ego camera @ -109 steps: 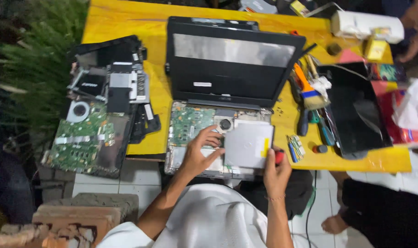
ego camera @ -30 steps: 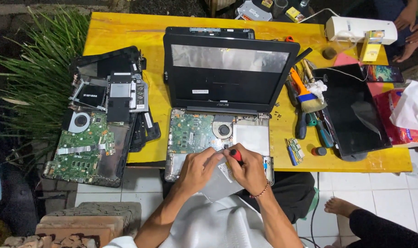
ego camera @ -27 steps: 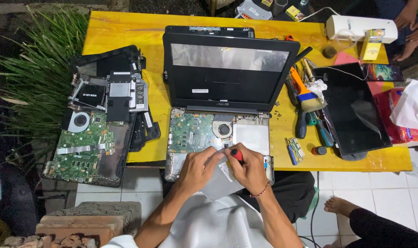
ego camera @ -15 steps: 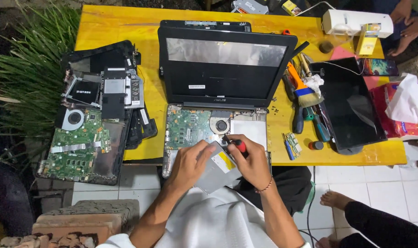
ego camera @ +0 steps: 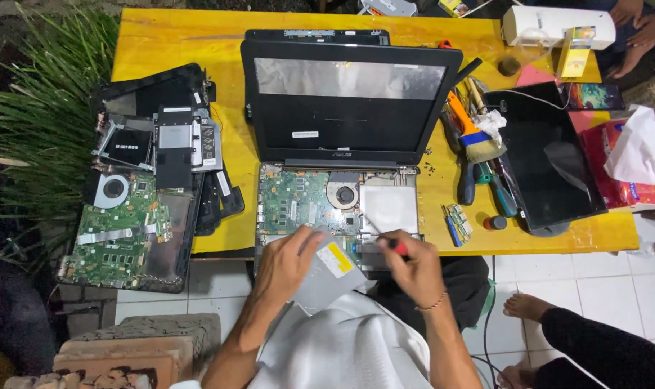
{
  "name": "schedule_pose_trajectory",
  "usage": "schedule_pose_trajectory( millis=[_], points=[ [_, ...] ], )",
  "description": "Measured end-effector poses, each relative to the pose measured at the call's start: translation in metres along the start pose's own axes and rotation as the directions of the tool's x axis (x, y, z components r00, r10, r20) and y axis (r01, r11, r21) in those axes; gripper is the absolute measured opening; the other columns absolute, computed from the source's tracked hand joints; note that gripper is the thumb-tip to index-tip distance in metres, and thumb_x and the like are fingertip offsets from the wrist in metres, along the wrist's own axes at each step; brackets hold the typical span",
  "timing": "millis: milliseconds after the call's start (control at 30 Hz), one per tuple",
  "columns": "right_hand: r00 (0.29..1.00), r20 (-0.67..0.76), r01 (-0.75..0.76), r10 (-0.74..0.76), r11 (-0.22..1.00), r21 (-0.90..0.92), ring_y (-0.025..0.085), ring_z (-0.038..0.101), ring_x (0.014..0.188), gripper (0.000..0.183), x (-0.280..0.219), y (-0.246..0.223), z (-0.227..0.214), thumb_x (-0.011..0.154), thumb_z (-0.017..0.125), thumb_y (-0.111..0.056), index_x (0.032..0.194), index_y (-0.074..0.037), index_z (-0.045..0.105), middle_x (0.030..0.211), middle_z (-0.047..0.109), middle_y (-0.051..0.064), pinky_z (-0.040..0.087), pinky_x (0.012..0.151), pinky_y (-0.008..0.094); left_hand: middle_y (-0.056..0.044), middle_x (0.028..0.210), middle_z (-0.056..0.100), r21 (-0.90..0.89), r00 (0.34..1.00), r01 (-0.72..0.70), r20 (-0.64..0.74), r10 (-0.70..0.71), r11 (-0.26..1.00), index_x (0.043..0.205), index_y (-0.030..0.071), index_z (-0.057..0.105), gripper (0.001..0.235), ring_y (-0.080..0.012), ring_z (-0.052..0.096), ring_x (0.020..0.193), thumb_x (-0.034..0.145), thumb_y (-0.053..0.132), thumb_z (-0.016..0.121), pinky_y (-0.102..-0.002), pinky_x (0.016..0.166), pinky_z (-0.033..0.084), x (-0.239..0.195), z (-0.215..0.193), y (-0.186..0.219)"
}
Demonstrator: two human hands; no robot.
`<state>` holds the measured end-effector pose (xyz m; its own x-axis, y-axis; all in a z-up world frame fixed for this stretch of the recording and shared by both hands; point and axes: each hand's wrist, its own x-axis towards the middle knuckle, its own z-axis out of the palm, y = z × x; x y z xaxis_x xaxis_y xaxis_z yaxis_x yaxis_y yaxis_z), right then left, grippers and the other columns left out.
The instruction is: The person disassembles a laptop on a yellow table, removing the battery and unscrewing the hard drive. They then remove the hard drive and place it on the table among other disassembled parts.
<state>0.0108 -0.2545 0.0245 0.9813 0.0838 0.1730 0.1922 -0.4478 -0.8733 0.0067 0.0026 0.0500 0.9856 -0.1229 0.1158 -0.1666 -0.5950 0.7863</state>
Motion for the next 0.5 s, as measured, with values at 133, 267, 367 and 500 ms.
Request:
schedule_pose_trajectory(
  millis=[133, 267, 367, 500],
  points=[
    [0.995, -0.092, -0.042, 0.038, 0.999, -0.035, 0.020, 0.052, 0.044, 0.008, 0.010, -0.028, -0.016, 0.090, 0.070, -0.006, 0.088, -0.008, 0.077, 0.044, 0.055, 0.011, 0.047, 0.053, 0.033, -0.014, 0.053, 0.063, -0.096, 0.996, 0.074, -0.035, -0.078, 0.993, 0.081, 0.010, 0.070, 0.035, -0.0235, 0.063, 0.048, 0.104, 0.034, 0.057, -0.034, 0.051, 0.048, 0.000, -0.007, -0.016],
    [0.966, -0.138, -0.205, 0.217, 0.974, 0.096, 0.017, 0.054, 0.059, 0.011, 0.001, -0.010, 0.006, 0.096, 0.067, -0.009, 0.094, -0.003, 0.075, 0.054, 0.062, 0.012, 0.049, 0.064, 0.034, -0.017, 0.072, 0.071, -0.378, 0.965, 0.238, -0.014, -0.263, 0.895, 0.091, 0.004, 0.072, 0.032, -0.0199, 0.064, 0.070, 0.105, 0.028, 0.057, -0.037, 0.069, 0.052, -0.005, 0.015, -0.028],
    [0.958, -0.039, -0.278, 0.286, 0.951, 0.134, 0.018, 0.055, 0.067, 0.018, 0.000, -0.029, 0.024, 0.090, 0.075, -0.012, 0.105, -0.003, 0.075, 0.060, 0.062, 0.012, 0.050, 0.068, 0.035, -0.008, 0.086, 0.074, -0.600, 0.934, 0.333, 0.106, -0.340, 0.727, 0.094, 0.004, 0.074, 0.031, -0.0166, 0.061, 0.089, 0.105, 0.027, 0.057, -0.037, 0.084, 0.052, 0.005, 0.009, 0.033],
    [0.907, 0.216, -0.419, 0.362, 0.831, 0.365, 0.021, 0.062, 0.071, 0.026, 0.006, -0.057, 0.027, 0.088, 0.075, -0.004, 0.109, -0.008, 0.060, 0.080, 0.076, 0.017, 0.052, 0.075, 0.034, 0.001, 0.083, 0.069, -0.679, 0.907, 0.411, 0.237, -0.349, 0.608, 0.091, 0.012, 0.073, 0.027, -0.0111, 0.059, 0.085, 0.104, 0.030, 0.059, -0.028, 0.081, 0.049, -0.007, 0.057, 0.005]
  ],
)
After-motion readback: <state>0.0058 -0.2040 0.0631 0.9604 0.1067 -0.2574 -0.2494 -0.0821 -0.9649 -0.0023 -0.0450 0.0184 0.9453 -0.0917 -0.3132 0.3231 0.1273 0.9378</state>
